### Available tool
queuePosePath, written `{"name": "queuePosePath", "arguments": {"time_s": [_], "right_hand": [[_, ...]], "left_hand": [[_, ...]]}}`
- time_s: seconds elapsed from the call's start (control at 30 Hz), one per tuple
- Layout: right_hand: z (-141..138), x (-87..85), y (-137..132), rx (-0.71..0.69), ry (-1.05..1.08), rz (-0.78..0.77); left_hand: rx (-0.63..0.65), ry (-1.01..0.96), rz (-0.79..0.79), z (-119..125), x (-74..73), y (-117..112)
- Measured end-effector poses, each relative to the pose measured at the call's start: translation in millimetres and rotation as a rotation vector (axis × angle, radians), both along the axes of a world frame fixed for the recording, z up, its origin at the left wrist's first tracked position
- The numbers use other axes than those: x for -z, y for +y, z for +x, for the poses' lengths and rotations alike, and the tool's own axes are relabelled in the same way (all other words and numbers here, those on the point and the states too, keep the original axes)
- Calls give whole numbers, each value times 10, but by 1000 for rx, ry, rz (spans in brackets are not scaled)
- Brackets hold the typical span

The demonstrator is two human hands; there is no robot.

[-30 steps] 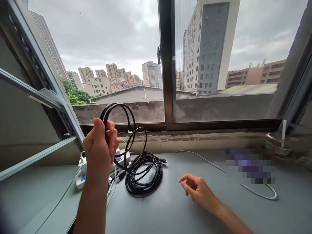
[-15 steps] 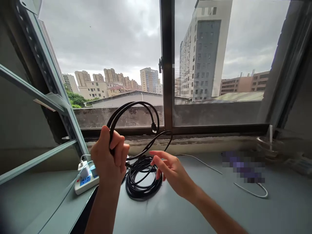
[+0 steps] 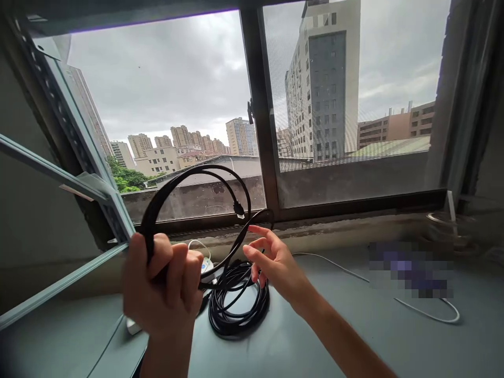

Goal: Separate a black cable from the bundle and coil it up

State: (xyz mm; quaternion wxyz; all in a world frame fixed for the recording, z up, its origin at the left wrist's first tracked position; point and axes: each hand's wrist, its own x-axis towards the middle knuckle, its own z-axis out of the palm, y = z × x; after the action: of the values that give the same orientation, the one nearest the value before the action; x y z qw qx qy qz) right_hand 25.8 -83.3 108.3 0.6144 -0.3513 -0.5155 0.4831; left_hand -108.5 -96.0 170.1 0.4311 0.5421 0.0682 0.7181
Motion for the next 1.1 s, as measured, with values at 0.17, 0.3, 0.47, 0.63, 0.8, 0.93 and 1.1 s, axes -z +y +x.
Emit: {"name": "queuePosePath", "arguments": {"time_s": [0.17, 0.3, 0.47, 0.63, 0.8, 0.93, 1.1], "right_hand": [[64, -152, -163, 17, 110, -16], [120, -185, -209, 17, 211, -9], [169, -152, -171, 111, 393, -79], [168, -140, -137, 40, 535, -163], [160, -127, -130, -164, 595, -98], [225, -132, -92, -162, 658, -33], [357, -221, -56, -138, 870, -154]], "left_hand": [[58, 71, 170, 6, -24, -32], [-73, 30, 199, 121, -12, 5], [-409, -106, 238, 219, 31, 84], [-579, -126, 220, 202, 52, 141], [-697, -44, 153, 260, 81, 142], [-697, -13, 143, 302, 124, 178], [-636, 244, 43, 294, 168, 266]]}}
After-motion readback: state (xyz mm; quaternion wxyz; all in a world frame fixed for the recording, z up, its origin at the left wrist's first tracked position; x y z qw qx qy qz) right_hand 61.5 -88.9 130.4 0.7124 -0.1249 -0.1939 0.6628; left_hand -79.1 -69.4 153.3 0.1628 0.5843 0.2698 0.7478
